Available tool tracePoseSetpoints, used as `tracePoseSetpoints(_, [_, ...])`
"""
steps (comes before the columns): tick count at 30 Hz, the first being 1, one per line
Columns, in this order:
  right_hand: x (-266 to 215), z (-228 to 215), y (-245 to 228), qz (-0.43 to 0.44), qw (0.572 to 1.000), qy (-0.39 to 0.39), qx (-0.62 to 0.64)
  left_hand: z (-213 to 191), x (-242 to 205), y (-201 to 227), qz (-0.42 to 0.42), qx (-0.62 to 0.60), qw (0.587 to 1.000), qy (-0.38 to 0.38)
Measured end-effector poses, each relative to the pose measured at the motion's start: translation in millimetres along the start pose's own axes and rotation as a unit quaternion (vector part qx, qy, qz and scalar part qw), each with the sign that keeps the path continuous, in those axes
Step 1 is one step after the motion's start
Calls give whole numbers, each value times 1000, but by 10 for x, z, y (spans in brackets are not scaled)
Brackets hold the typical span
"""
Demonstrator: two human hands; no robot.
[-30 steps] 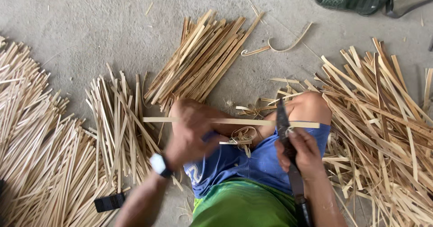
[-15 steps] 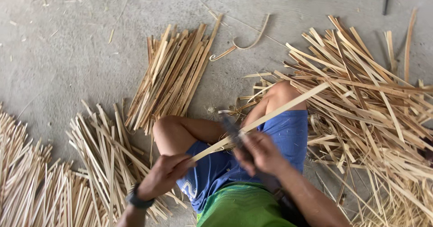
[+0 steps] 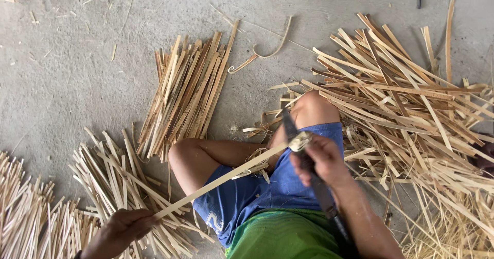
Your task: The person uses a knife to shave and smooth thin bamboo strips, handling them individually while sitting on a concrete floor next to piles of prepared bamboo.
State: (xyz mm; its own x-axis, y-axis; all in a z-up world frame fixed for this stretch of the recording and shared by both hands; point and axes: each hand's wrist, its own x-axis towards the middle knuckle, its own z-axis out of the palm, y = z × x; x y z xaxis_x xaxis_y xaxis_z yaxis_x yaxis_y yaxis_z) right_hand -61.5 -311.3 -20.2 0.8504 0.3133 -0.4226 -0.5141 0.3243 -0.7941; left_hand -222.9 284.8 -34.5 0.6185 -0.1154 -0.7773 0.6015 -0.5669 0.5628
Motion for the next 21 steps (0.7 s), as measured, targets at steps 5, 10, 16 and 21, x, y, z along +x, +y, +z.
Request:
tracePoseSetpoints(5, [-284, -1148, -546, -193, 934, 225, 198, -836, -661, -697, 410, 355, 782, 307])
tracePoseSetpoints(10, [-8, -778, -171, -125, 975, 185, -14, -87, -364, -965, -33, -112, 877, 467])
tracePoseSetpoints(16, [21, -875, -60, -113, 980, 158, 31, 425, 110, -956, -404, 133, 813, 398])
tracePoseSetpoints(21, [200, -750, 93, -41, 981, 151, -115, 236, 1244, -304, -175, -44, 868, 463])
